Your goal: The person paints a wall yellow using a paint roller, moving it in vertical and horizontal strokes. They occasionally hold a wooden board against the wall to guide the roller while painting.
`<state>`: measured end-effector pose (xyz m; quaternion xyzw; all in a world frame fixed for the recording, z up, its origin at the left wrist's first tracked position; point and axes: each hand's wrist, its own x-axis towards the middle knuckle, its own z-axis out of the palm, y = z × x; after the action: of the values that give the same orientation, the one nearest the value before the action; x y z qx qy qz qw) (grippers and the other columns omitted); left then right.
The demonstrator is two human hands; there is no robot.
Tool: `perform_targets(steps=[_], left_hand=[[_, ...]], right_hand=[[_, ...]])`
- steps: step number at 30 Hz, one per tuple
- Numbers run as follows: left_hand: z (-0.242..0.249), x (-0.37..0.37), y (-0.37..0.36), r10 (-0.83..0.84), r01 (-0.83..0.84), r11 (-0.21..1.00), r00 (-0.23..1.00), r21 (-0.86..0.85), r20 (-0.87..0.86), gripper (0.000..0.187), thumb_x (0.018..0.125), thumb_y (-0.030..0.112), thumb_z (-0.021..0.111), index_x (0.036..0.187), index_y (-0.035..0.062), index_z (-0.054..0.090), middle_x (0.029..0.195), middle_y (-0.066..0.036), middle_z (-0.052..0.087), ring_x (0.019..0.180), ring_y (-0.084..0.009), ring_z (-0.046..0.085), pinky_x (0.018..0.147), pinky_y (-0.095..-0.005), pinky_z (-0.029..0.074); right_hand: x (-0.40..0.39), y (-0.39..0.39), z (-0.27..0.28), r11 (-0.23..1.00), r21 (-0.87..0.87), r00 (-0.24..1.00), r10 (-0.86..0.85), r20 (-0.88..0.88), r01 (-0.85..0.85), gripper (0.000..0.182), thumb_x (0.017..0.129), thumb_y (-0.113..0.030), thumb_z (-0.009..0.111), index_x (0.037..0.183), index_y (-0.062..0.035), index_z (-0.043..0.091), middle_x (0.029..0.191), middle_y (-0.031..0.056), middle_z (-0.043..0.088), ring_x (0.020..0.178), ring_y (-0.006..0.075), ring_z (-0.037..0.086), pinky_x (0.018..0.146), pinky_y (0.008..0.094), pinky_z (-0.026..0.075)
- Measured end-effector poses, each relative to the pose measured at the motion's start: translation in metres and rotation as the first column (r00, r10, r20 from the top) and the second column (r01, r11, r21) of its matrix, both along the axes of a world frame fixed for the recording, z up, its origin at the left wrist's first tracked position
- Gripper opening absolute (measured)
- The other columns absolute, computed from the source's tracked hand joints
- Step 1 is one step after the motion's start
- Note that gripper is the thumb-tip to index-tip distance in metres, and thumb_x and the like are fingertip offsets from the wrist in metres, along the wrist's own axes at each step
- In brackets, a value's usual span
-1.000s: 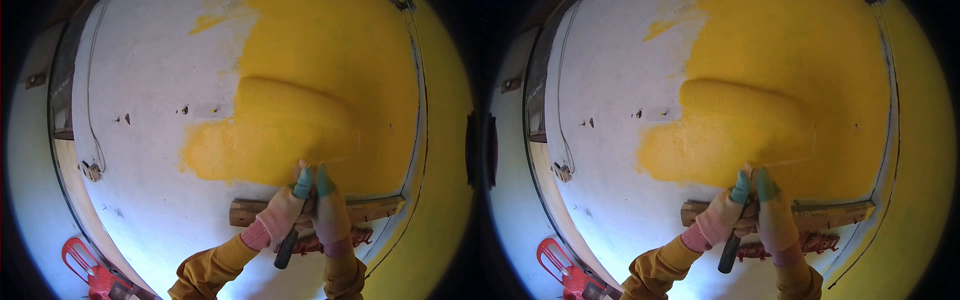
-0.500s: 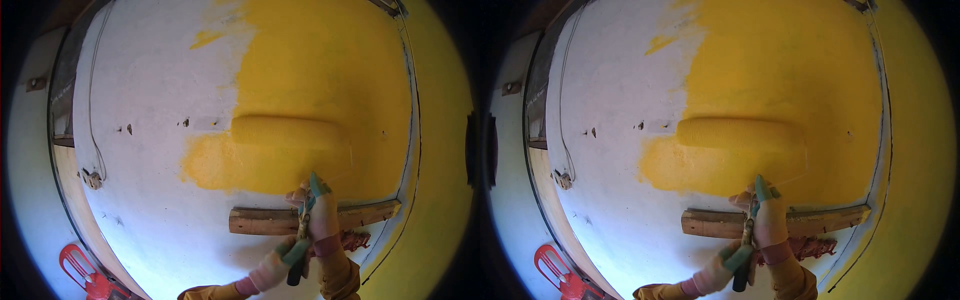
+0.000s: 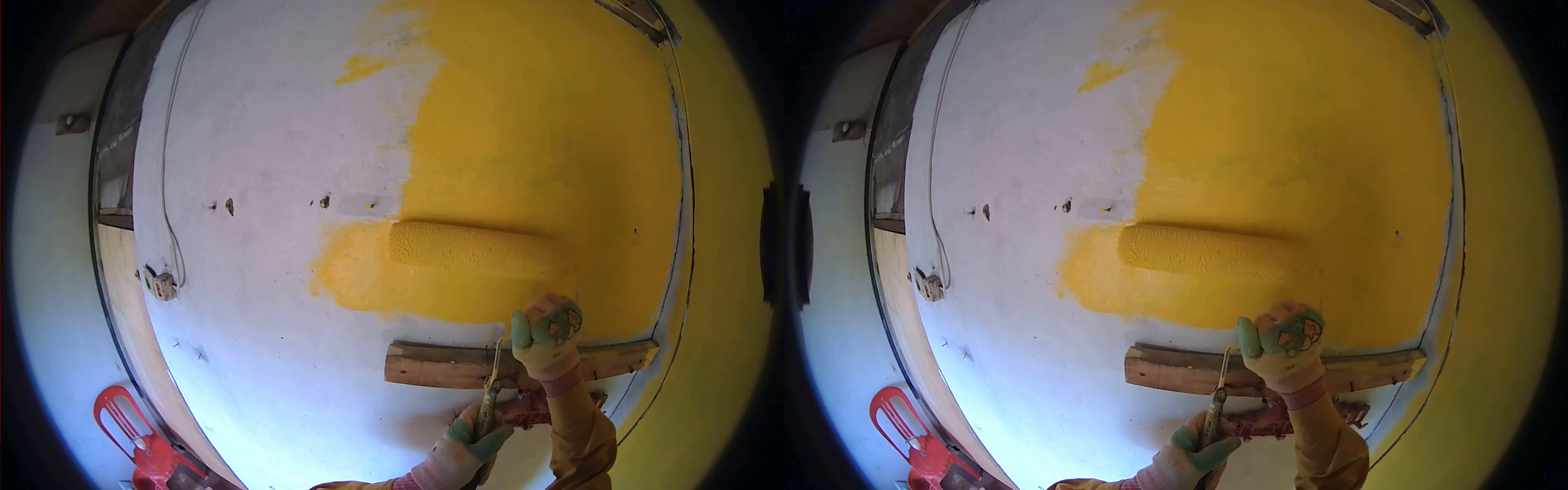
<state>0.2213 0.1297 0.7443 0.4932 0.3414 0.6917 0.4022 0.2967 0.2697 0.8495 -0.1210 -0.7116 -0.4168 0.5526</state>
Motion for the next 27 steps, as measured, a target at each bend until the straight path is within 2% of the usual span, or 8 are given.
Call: perform_targets(steps=[3, 8, 11, 15, 17, 21, 23, 27], left_hand=[[0.010, -0.006, -0.001, 0.117, -0.108, 0.988, 0.991, 0.114, -0.067, 0.013, 0.085, 0.011, 0.053, 0.092, 0.0040, 0.046, 0.044, 0.000, 0.041, 0.029, -0.0108, 0.038, 0.028, -0.0230, 0.030], [0.049, -0.032, -0.011, -0.219, 0.213, 0.966, 0.976, -0.147, -0.021, 0.019, 0.086, 0.016, 0.054, 0.099, 0.0057, 0.044, 0.054, -0.001, 0.045, 0.035, -0.0077, 0.038, 0.032, -0.0222, 0.029], [0.018, -0.022, -0.003, -0.148, 0.161, 0.984, 0.978, -0.082, 0.147, 0.021, 0.085, 0.015, 0.056, 0.101, 0.0059, 0.044, 0.054, 0.000, 0.045, 0.034, -0.0071, 0.038, 0.031, -0.0230, 0.028], [0.030, -0.035, 0.001, -0.215, 0.217, 0.970, 0.976, -0.113, 0.031, 0.019, 0.085, 0.014, 0.056, 0.099, 0.0062, 0.046, 0.055, 0.001, 0.046, 0.035, -0.0067, 0.039, 0.032, -0.0225, 0.029], [0.046, -0.041, 0.003, -0.263, 0.267, 0.957, 0.963, -0.116, 0.050, 0.015, 0.085, 0.014, 0.056, 0.095, 0.0062, 0.047, 0.055, 0.001, 0.047, 0.036, -0.0066, 0.039, 0.033, -0.0217, 0.030], [0.017, -0.035, 0.015, -0.144, 0.142, 0.989, 0.987, -0.042, -0.066, 0.015, 0.084, 0.015, 0.057, 0.094, 0.0061, 0.049, 0.055, 0.000, 0.048, 0.036, -0.0067, 0.040, 0.034, -0.0217, 0.030], [0.016, -0.032, 0.016, -0.221, 0.212, 0.962, 0.975, -0.171, -0.032, 0.020, 0.083, 0.017, 0.059, 0.096, 0.0059, 0.049, 0.059, -0.001, 0.051, 0.039, -0.0069, 0.043, 0.037, -0.0220, 0.034], [0.069, -0.039, 0.021, -0.188, 0.185, 0.981, 0.981, -0.055, -0.043, 0.016, 0.084, 0.009, 0.054, 0.096, 0.0040, 0.045, 0.047, -0.002, 0.043, 0.031, -0.0112, 0.038, 0.030, -0.0238, 0.030]], right_hand=[[-0.009, -0.002, 0.006, 0.999, 0.039, 0.998, -0.027, -0.048, 0.029, 0.024, 0.071, -0.019, 0.061, 0.055, -0.0102, 0.046, 0.059, 0.0056, 0.045, 0.058, 0.0256, 0.048, 0.055, 0.0371, 0.037], [-0.016, -0.010, 0.044, 0.954, 0.230, 0.980, -0.173, -0.100, 0.192, 0.025, 0.071, -0.019, 0.062, 0.054, -0.0110, 0.045, 0.056, 0.0060, 0.045, 0.056, 0.0244, 0.048, 0.050, 0.0364, 0.035], [-0.020, -0.006, 0.023, 0.988, 0.136, 0.994, -0.056, -0.090, 0.068, 0.023, 0.071, -0.017, 0.062, 0.055, -0.0098, 0.048, 0.055, 0.0063, 0.045, 0.054, 0.0239, 0.048, 0.048, 0.0359, 0.035], [-0.024, 0.003, 0.026, 0.983, 0.147, 0.988, -0.091, -0.123, 0.109, 0.021, 0.071, -0.016, 0.062, 0.055, -0.0090, 0.049, 0.055, 0.0064, 0.046, 0.054, 0.0238, 0.048, 0.047, 0.0359, 0.036], [-0.023, -0.001, 0.040, 0.921, 0.195, 0.941, -0.333, -0.058, 0.337, 0.022, 0.071, -0.015, 0.060, 0.053, -0.0088, 0.050, 0.056, 0.0079, 0.048, 0.056, 0.0252, 0.050, 0.048, 0.0361, 0.037], [-0.021, 0.005, 0.020, 0.984, 0.059, 0.978, -0.159, -0.133, 0.168, 0.021, 0.071, -0.016, 0.060, 0.054, -0.0084, 0.051, 0.056, 0.0075, 0.049, 0.053, 0.0257, 0.050, 0.048, 0.0362, 0.038], [-0.017, 0.002, 0.015, 0.994, 0.030, 0.991, -0.102, -0.091, 0.105, 0.019, 0.072, -0.015, 0.059, 0.056, -0.0080, 0.052, 0.053, 0.0063, 0.048, 0.048, 0.0260, 0.049, 0.048, 0.0370, 0.038], [-0.025, 0.020, 0.062, 0.990, 0.002, 0.971, -0.137, -0.195, 0.140, 0.023, 0.072, -0.016, 0.058, 0.052, -0.0077, 0.052, 0.048, 0.0069, 0.047, 0.044, 0.0268, 0.047, 0.049, 0.0373, 0.038]])
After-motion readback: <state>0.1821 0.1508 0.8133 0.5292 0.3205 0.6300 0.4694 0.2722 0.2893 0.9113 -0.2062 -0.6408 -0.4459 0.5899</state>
